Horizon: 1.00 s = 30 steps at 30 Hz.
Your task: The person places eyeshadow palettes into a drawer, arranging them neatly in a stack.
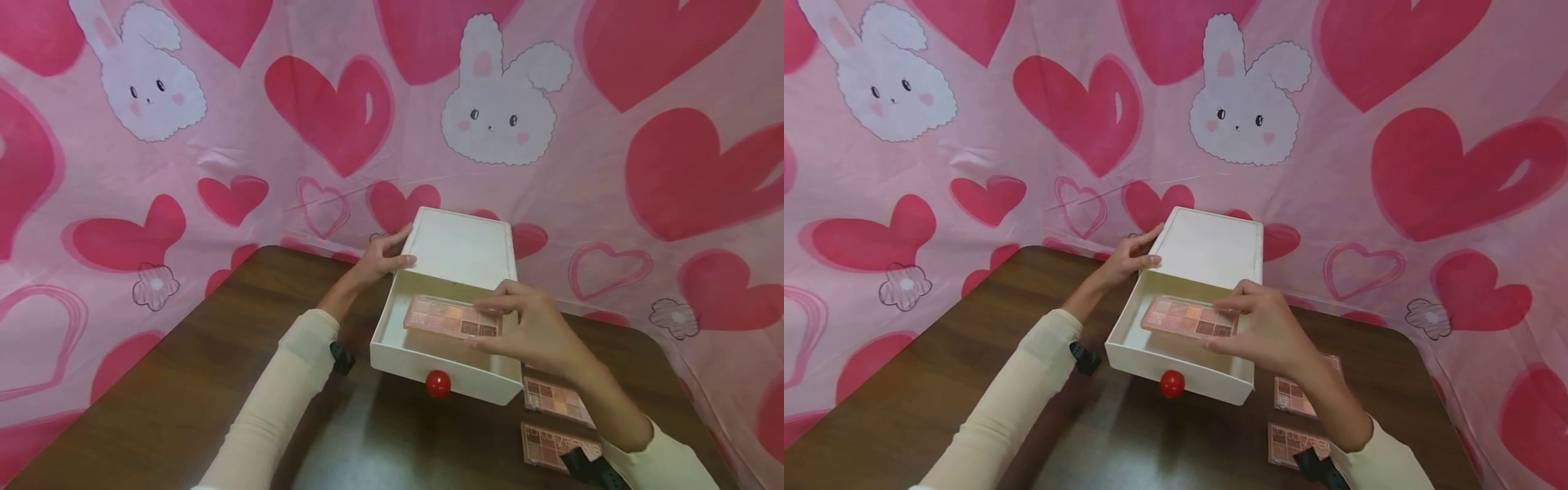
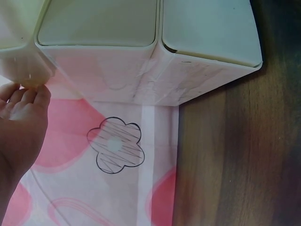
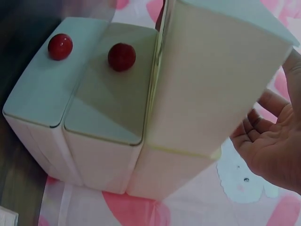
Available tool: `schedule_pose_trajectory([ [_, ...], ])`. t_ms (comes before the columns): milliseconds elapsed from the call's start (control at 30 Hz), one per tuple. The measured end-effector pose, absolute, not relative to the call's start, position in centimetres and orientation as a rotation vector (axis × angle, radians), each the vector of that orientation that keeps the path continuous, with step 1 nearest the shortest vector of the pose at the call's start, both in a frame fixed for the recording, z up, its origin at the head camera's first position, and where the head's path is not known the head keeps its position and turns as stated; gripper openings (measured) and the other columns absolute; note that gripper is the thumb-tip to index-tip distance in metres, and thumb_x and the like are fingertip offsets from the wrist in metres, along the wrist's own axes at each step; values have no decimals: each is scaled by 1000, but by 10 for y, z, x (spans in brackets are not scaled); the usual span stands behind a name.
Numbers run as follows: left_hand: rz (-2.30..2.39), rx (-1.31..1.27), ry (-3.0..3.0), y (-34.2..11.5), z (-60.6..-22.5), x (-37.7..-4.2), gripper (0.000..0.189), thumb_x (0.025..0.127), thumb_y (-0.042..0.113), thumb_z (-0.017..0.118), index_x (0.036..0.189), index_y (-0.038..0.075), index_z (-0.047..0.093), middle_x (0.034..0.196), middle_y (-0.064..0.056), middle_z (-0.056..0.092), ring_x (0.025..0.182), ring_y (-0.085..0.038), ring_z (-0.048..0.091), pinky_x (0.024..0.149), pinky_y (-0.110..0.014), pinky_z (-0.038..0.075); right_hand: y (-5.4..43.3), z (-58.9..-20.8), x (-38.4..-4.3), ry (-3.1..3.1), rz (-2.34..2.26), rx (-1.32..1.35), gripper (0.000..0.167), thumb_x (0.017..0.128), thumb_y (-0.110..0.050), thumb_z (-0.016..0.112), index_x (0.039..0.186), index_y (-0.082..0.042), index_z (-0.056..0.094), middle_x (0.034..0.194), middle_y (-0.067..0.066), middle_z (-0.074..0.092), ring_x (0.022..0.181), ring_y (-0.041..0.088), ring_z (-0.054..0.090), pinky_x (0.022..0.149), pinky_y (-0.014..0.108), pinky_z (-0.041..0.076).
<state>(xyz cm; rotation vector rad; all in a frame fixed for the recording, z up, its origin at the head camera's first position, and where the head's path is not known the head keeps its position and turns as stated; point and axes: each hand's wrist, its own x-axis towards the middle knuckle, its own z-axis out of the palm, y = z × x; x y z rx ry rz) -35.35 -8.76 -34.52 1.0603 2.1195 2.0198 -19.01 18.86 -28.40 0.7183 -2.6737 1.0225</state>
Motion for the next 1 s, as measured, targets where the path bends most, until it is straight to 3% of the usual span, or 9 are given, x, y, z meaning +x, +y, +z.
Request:
schedule_pose_trajectory([
  [133,2024,1049,2113,-87,-344,-352,84,89,14,66,157,-7,22,169,-24,16,157,-37,21,127,-47,22,178,-285,-194,-2720,944,732,49,66,-24,95,109,-7,80,84,-3,63,79,16,49,59,23,41],
  [233,2020,1043,2112,-86,-343,-351,79,89,5,61,157,-8,21,169,-24,16,156,-37,21,127,-46,22,172,-287,-196,-2776,890,707,52,66,-29,95,110,-5,79,86,-3,64,80,17,51,62,22,43],
  [433,1996,1037,2137,-82,-342,-352,81,88,7,61,157,-7,22,169,-23,17,156,-36,23,127,-47,23,162,-292,-197,-2878,811,656,62,67,-42,93,115,-5,78,91,-1,65,80,17,52,60,23,44],
  [700,1988,1035,2145,-81,-344,-352,92,87,28,71,157,-6,22,169,-22,17,157,-35,21,127,-48,24,153,-296,-198,-2878,758,688,60,67,-39,93,113,-4,78,94,1,67,75,13,50,58,22,43],
  [1000,1983,1022,2174,-84,-343,-351,84,90,19,67,157,-5,23,168,-20,19,158,-33,19,127,-47,22,151,-298,-200,-2859,545,727,58,68,-45,91,112,-10,79,95,-2,70,72,8,50,58,20,41],
])
